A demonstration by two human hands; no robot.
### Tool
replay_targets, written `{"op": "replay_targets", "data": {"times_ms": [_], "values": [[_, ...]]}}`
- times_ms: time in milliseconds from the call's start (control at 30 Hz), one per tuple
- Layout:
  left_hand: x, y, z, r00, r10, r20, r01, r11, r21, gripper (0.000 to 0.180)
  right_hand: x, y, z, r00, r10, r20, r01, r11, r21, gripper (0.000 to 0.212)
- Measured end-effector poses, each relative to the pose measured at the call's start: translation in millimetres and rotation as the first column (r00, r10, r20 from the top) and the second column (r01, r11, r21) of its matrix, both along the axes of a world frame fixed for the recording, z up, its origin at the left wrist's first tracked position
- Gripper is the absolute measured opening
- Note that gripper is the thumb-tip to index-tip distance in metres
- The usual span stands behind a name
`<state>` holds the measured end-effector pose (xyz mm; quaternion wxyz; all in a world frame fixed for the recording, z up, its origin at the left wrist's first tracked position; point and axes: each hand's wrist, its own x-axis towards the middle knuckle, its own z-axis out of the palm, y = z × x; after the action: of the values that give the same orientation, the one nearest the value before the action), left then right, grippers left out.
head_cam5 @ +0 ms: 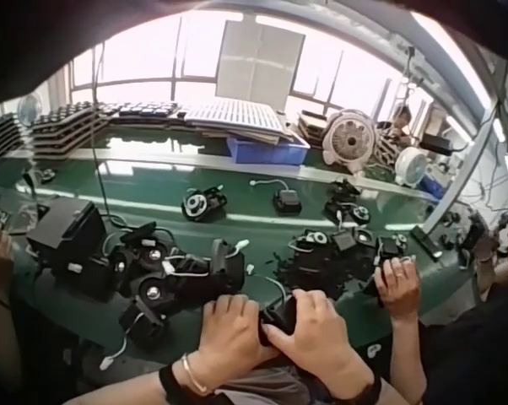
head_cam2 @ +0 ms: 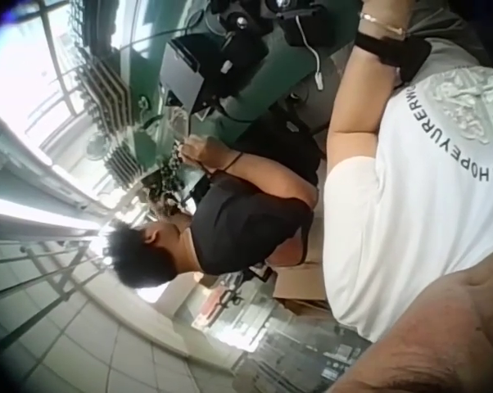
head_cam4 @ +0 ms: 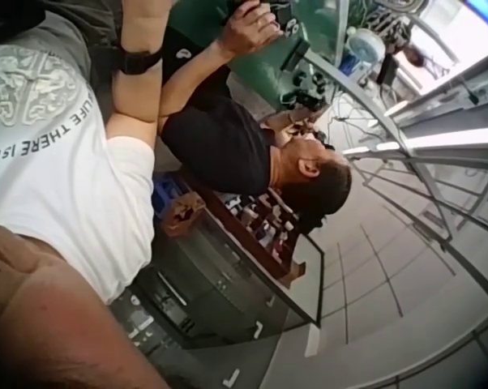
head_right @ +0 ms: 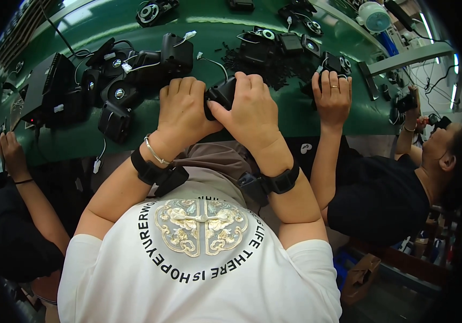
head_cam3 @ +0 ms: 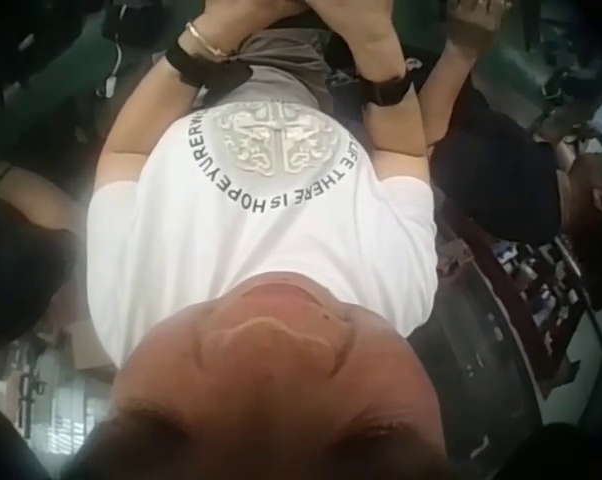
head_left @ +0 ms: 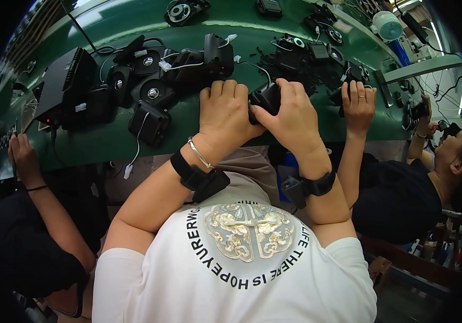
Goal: The person picks up a speaker and a housing, threads the wire through, and presses the speaker into place. They then snap a back cover onto the housing and insert screws into the holes by hand.
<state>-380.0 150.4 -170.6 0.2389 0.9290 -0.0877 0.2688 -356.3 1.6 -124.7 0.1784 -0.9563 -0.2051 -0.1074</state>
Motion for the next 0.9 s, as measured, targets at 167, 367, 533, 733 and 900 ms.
{"op": "replay_targets", "data": {"times_ms": [167,367,533,733,900], "values": [[-6.0,-5.9,3.3,0.999,0.029,-0.039,-0.027,0.999,0.036,0.052,-6.7,0.6,-10.3,0.999,-0.047,-0.008,0.048,0.997,0.056,0.068],[-29.0,4.5,5.5,0.981,-0.166,-0.103,0.161,0.986,-0.049,0.052,-3.8,-10.8,-13.1,0.998,0.056,-0.02,-0.054,0.993,0.109,0.067],[-30.9,26.1,-1.7,0.932,-0.338,-0.132,0.335,0.941,-0.039,0.058,13.1,-28.8,1.6,0.943,0.303,-0.141,-0.276,0.944,0.182,0.069],[-18.7,21.8,0.1,0.933,-0.3,-0.199,0.268,0.948,-0.174,0.079,28.9,-31.5,13.0,0.854,0.457,-0.249,-0.409,0.885,0.222,0.072],[-6.6,11.9,2.7,0.931,-0.302,-0.207,0.261,0.944,-0.203,0.101,32.7,-33.0,14.0,0.806,0.499,-0.319,-0.443,0.866,0.233,0.073]]}}
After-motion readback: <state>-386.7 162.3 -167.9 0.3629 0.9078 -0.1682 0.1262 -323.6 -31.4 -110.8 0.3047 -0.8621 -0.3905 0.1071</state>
